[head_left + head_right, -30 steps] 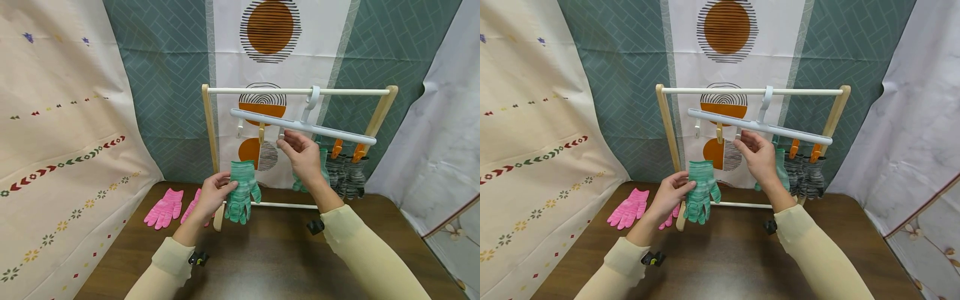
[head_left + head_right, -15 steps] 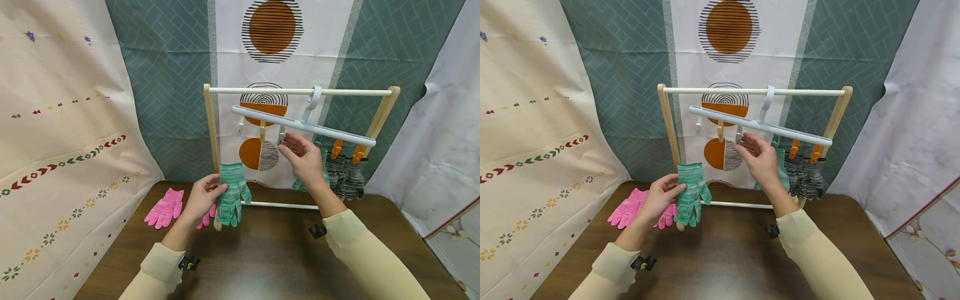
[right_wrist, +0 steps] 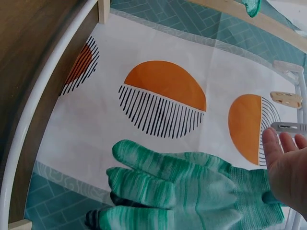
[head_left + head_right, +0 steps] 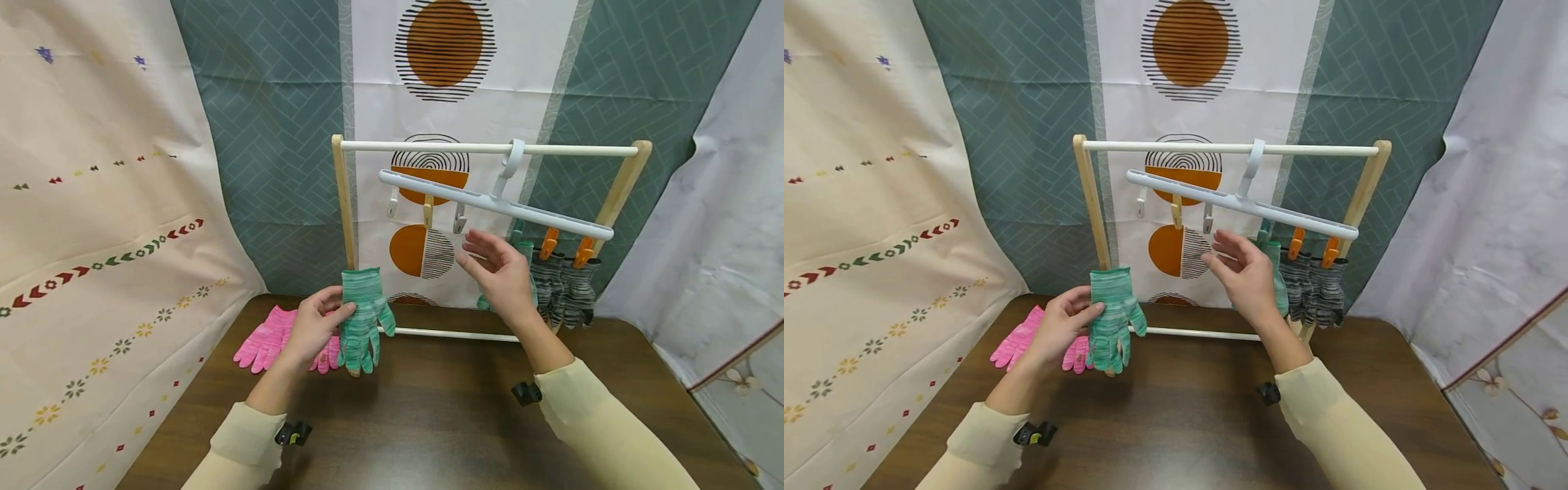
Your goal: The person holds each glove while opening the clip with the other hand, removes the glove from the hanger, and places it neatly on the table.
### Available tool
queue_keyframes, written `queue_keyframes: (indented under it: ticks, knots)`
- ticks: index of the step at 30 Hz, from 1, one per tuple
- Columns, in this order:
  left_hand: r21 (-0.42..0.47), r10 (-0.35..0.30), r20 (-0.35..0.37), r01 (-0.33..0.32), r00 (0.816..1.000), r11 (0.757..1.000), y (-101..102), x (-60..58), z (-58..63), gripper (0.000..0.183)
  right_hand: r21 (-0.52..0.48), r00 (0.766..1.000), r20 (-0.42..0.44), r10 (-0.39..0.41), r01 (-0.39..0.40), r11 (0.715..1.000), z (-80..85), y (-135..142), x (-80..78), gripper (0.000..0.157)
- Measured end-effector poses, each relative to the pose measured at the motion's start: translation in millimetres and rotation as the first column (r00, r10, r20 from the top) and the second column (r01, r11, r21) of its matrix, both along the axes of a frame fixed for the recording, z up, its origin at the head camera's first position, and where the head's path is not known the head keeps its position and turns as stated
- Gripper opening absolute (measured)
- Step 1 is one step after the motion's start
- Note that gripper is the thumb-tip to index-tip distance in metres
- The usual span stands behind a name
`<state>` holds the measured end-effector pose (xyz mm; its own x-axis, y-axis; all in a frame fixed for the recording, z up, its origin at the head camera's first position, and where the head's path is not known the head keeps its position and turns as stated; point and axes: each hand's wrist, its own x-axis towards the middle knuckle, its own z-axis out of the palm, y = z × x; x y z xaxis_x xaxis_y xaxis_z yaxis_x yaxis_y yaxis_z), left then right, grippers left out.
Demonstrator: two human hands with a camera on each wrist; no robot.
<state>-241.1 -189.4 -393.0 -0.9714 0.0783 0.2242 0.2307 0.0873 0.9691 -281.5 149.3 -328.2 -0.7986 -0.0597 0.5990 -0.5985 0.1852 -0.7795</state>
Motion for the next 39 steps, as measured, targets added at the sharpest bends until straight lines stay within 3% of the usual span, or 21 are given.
queue_keyframes:
  ticks: [13,27,39]
  knots:
    - [0.008,-0.056,0.02,0.056,0.998,0.998,-27,5.4,-1.7,0.042,0.223,0.998,-0.053,0.028,-0.015,0.975,-16.6,12,18.2,0.057]
    - [-0.056,-0.05,0.099,0.056,0.994,0.997,-61,13.8,-7.8,0.043,0.33,0.999,0.002,0.034,-0.033,0.943,-32.9,26,36.7,0.053]
    - [-0.191,-0.025,0.134,0.051,0.991,0.98,-103,19.7,-16.2,0.054,0.386,0.998,0.06,0.029,-0.05,0.921,-47.3,32,50.5,0.046]
